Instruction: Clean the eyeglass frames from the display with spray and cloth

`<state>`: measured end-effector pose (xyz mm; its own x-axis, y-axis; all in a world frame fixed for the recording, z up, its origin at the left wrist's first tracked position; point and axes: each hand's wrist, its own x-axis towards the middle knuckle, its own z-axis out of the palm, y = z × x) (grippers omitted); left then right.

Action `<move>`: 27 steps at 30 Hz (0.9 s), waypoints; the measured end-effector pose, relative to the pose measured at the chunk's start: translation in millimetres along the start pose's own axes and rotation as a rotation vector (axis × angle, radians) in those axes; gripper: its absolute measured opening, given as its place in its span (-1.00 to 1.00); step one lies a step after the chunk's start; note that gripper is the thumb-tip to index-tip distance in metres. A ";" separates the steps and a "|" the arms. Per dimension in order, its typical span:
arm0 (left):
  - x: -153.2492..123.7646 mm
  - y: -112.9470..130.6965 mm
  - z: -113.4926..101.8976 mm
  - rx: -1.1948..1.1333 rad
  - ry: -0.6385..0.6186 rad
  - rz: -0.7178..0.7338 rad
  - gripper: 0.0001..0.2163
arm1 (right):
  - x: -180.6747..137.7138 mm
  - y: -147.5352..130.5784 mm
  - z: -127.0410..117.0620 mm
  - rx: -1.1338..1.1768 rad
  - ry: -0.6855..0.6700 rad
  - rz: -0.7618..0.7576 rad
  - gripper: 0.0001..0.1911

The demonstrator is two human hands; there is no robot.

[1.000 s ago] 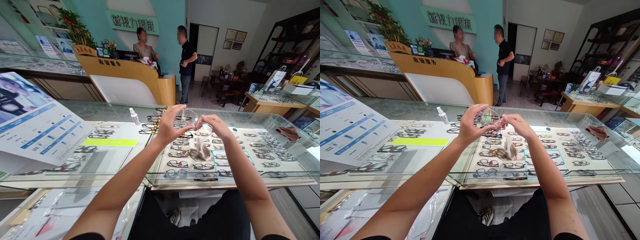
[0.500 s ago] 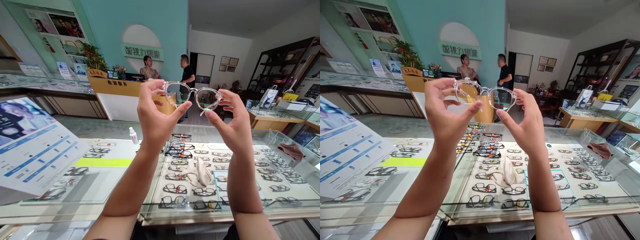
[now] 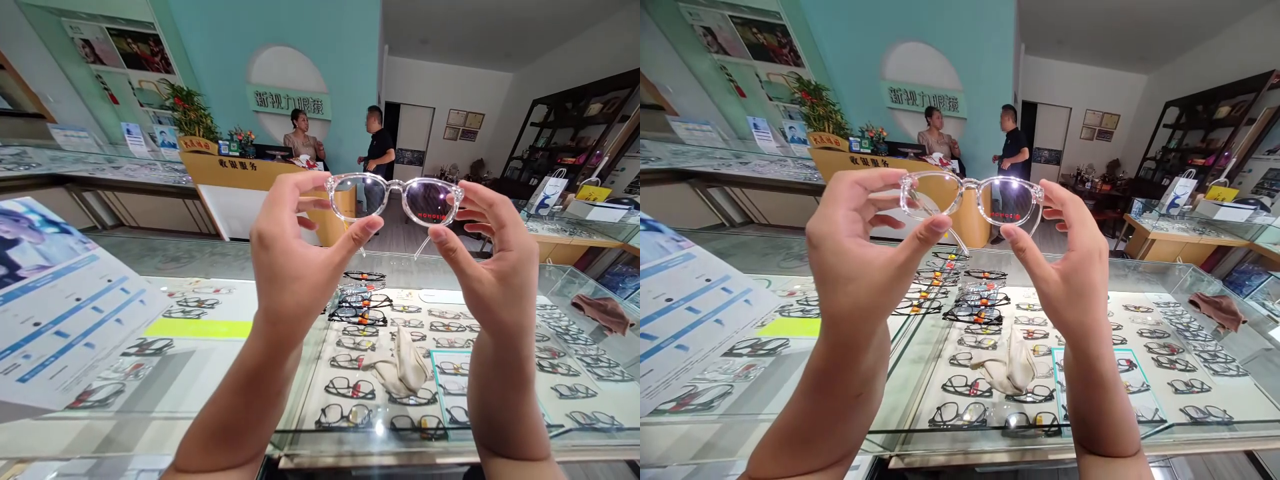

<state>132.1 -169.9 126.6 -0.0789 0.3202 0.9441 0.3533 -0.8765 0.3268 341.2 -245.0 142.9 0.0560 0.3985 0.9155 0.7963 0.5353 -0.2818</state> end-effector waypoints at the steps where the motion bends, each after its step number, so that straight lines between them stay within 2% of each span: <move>1: 0.5 1.4 -1.0 0.004 -0.001 -0.005 -0.43 | 0.1 -0.1 -1.2 -0.003 -0.002 -0.005 -0.49; 12: 7.8 5.1 -13.6 -0.001 -0.033 -0.018 -0.51 | 2.6 1.9 -6.7 -0.009 -0.008 -0.031 -0.53; 21: 7.5 6.4 -13.8 -0.027 0.015 0.027 -0.47 | 1.8 6.8 -4.4 0.016 -0.075 -0.024 -0.51; 27: 7.9 8.8 -15.9 0.022 -0.031 -0.042 -0.53 | 0.5 0.1 -5.8 0.034 -0.034 0.003 -0.56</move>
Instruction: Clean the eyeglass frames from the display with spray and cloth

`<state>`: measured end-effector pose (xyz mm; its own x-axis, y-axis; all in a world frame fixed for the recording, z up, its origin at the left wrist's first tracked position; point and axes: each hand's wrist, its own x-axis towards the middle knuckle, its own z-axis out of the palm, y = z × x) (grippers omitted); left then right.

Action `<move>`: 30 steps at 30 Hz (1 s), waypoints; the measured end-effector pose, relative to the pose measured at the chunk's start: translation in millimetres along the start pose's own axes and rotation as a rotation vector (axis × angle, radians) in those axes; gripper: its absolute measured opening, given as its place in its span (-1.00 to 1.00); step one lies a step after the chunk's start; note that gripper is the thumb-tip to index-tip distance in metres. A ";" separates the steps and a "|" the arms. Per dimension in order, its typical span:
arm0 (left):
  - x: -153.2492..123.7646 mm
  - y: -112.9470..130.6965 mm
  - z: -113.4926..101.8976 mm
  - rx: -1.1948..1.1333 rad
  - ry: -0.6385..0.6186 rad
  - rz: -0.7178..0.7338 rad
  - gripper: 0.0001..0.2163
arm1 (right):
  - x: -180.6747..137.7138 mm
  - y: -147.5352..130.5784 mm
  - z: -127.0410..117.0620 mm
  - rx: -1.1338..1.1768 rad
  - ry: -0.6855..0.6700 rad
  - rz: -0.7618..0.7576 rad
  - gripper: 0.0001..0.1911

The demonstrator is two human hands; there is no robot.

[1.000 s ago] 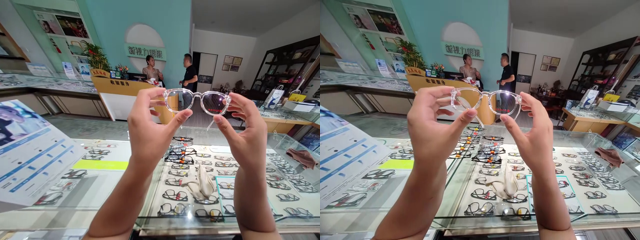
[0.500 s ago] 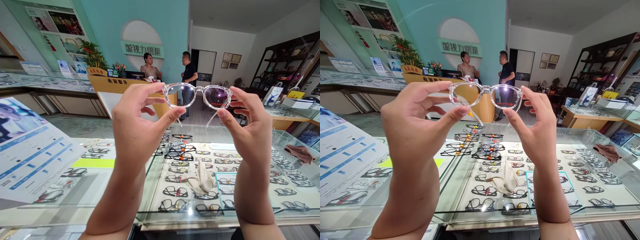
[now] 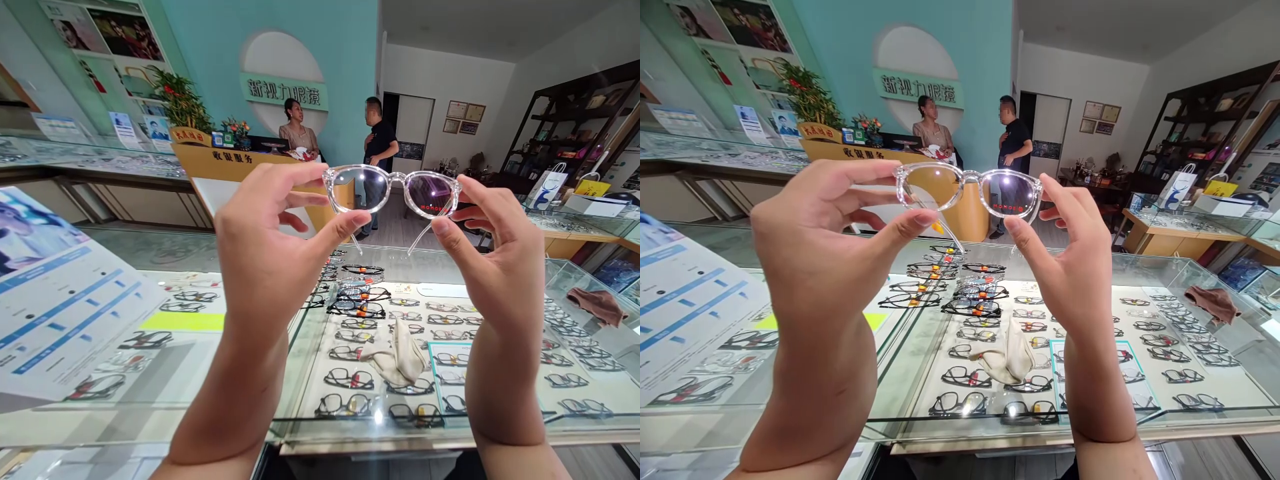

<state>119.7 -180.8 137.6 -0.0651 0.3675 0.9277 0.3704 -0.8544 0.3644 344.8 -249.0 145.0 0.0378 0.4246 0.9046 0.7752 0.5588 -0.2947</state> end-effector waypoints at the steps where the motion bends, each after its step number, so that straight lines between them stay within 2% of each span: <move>1: 0.0 -0.1 -0.1 0.002 -0.005 -0.002 -0.54 | 0.0 -1.4 -0.3 -0.001 0.011 0.002 -0.56; 8: 1.4 -15.3 4.4 -0.123 -0.108 -0.014 -0.50 | -0.1 -8.8 1.0 -0.055 0.056 -0.001 -0.54; 17: 0.8 -29.4 13.5 -0.253 -0.174 -0.018 -0.49 | -1.8 -18.1 7.4 -0.152 0.133 -0.049 -0.53; 24: 3.0 -28.3 12.6 -0.151 -0.137 -0.049 -0.45 | -3.4 -22.7 8.8 -0.195 0.117 -0.096 -0.47; 30: 1.2 -18.0 12.3 -0.084 -0.027 0.018 -0.39 | -1.9 -20.6 8.6 -0.140 0.097 -0.033 -0.56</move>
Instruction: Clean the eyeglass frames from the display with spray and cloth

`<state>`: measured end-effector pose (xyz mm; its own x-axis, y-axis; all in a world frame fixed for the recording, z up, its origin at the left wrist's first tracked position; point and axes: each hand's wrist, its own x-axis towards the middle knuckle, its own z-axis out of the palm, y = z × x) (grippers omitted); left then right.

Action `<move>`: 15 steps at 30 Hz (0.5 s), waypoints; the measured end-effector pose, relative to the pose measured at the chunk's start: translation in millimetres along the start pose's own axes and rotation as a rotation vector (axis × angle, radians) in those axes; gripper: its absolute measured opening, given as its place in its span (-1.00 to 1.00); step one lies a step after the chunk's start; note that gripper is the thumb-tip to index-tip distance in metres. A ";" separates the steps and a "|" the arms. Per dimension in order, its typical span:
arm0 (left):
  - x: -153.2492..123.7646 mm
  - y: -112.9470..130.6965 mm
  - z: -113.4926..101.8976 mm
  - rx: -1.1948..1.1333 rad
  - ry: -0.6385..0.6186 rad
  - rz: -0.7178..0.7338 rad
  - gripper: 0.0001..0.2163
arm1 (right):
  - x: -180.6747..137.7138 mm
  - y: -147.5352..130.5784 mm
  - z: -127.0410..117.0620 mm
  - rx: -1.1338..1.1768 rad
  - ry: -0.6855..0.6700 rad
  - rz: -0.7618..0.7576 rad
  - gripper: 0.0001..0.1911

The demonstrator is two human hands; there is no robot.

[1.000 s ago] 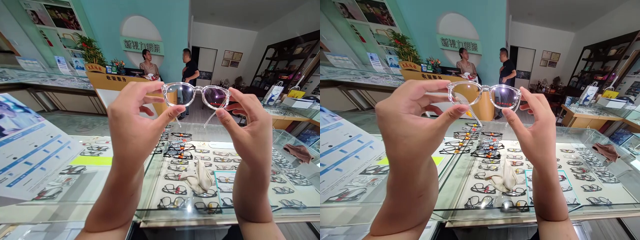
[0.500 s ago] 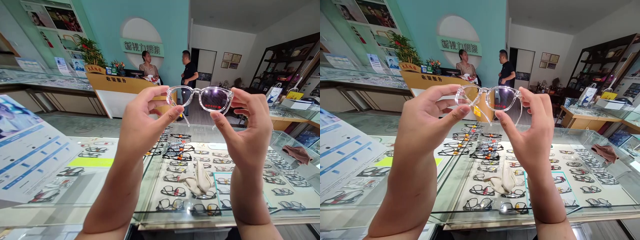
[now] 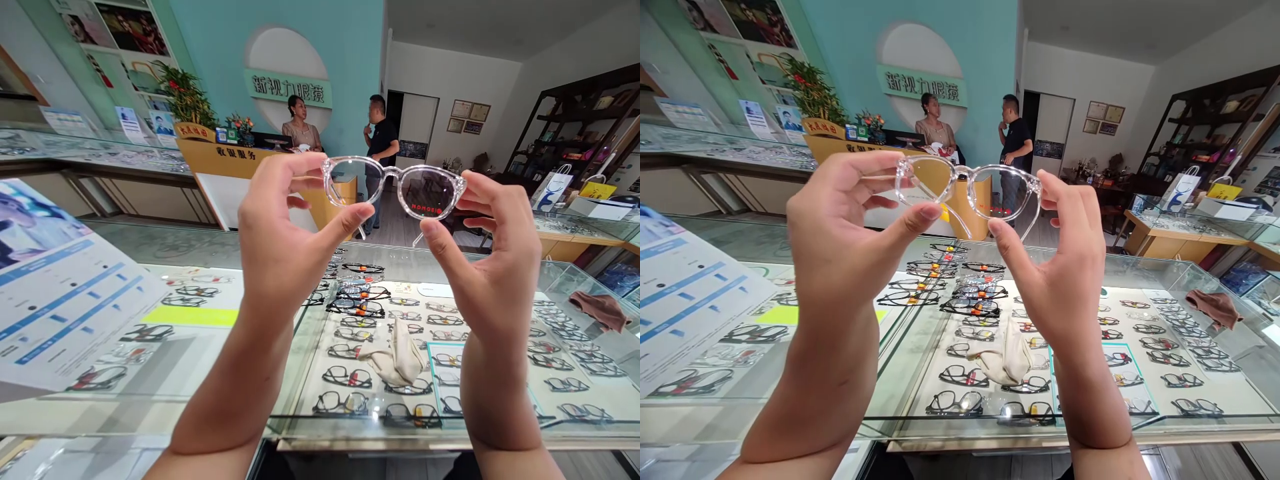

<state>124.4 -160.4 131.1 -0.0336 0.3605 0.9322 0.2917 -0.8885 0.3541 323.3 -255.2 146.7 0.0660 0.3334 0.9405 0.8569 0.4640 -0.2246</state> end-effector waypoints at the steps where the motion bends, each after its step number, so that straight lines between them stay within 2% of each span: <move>1: -0.2 1.3 0.6 0.004 0.018 0.003 -0.38 | 0.5 1.2 0.6 0.018 -0.008 0.012 -0.57; 7: 0.5 3.3 4.8 0.008 0.151 0.016 -0.36 | 2.9 14.2 7.2 0.168 -0.085 0.081 -0.58; 15: 0.2 10.3 2.6 0.068 0.190 0.077 -0.34 | 4.1 33.1 20.5 0.366 -0.220 0.180 -0.51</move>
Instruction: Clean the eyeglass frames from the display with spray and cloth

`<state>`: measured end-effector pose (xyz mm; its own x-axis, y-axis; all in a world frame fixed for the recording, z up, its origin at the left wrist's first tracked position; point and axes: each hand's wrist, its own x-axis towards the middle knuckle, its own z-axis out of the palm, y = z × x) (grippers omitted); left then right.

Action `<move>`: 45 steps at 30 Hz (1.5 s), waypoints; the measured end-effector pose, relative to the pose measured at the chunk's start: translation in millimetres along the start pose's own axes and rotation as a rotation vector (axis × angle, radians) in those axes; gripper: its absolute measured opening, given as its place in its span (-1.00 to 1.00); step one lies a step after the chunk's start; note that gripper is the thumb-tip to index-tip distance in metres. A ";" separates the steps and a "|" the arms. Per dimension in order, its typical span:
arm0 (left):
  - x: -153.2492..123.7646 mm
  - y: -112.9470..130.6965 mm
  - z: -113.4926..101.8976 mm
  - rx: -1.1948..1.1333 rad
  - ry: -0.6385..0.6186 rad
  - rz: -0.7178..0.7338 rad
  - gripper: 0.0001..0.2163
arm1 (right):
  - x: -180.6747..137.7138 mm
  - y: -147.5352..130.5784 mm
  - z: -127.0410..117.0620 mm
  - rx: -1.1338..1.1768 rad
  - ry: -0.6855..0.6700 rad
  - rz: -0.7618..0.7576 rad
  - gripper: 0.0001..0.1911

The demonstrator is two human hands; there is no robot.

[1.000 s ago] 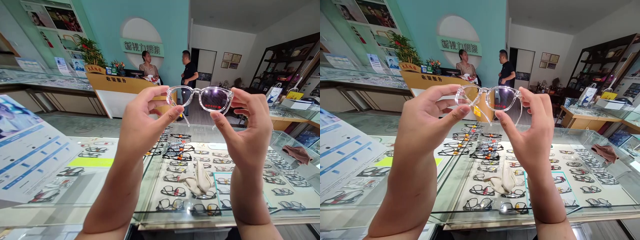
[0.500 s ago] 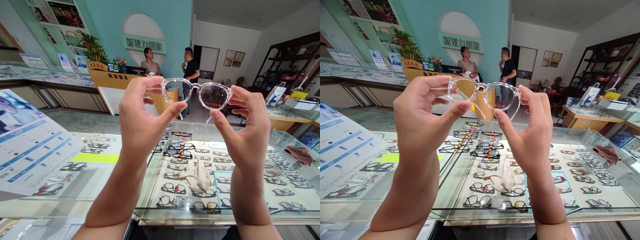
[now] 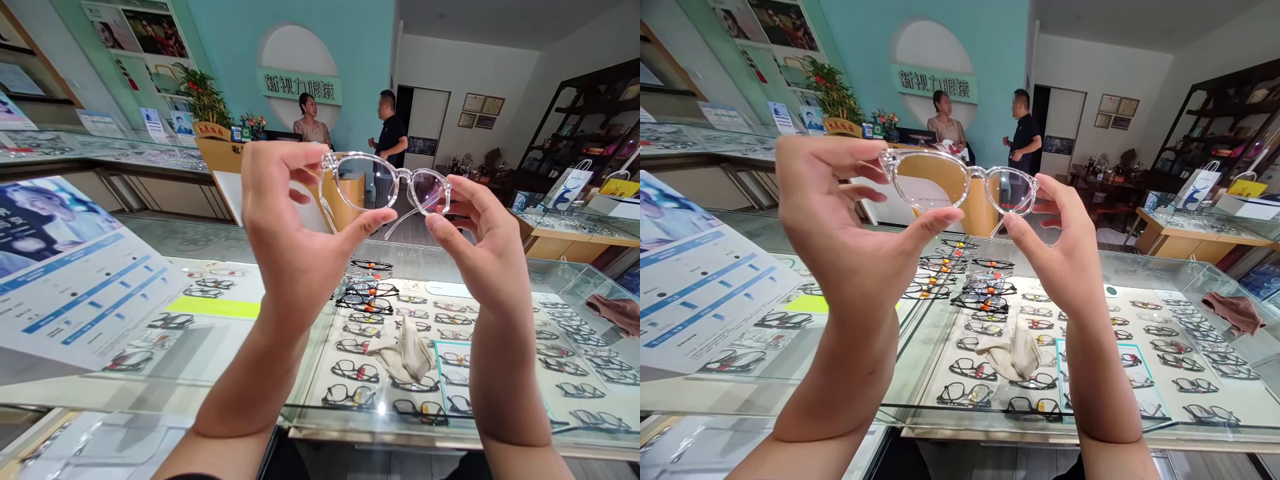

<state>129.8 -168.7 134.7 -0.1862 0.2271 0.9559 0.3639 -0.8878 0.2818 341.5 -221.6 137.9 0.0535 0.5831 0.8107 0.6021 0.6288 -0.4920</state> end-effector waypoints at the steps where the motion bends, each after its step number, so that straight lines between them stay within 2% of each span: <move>1: 0.1 0.7 0.0 0.004 0.005 0.009 -0.34 | 0.2 1.1 0.8 0.007 -0.004 0.004 -0.50; 4: 0.5 0.9 1.0 -0.009 0.011 -0.004 -0.34 | 0.1 1.8 2.4 0.015 0.021 -0.008 -0.48; 9: -0.7 -4.5 3.9 -0.003 -0.008 -0.018 -0.28 | -1.3 -4.9 5.4 0.007 0.154 -0.063 -0.48; 18: -5.2 -13.0 6.6 -0.153 -0.153 -0.175 -0.33 | -6.4 -20.1 12.9 -0.125 0.322 -0.143 -0.47; 23: -6.6 -20.9 14.3 -0.234 -0.169 -0.178 -0.31 | -6.8 -17.0 14.3 -0.198 0.341 -0.262 -0.37; 28: -6.9 -26.9 18.2 -0.237 -0.176 -0.175 -0.29 | -5.8 -13.3 16.0 -0.268 0.353 -0.381 -0.36; 33: -6.5 -21.9 19.9 -0.154 -0.092 -0.119 -0.33 | -5.2 -12.6 19.9 -0.204 0.353 -0.337 -0.33; 39: -6.8 -8.1 23.9 -0.086 0.166 0.094 -0.26 | -4.3 -12.2 18.2 -0.057 0.285 -0.136 -0.57; 45: -8.5 -0.2 24.0 -0.069 0.202 0.165 -0.31 | 0.3 -7.9 13.8 0.107 0.217 -0.055 -0.59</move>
<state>153.3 -160.8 128.5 -0.3104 -0.0017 0.9506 0.3424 -0.9331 0.1101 325.8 -219.3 137.6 0.1996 0.4298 0.8806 0.5217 0.7141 -0.4668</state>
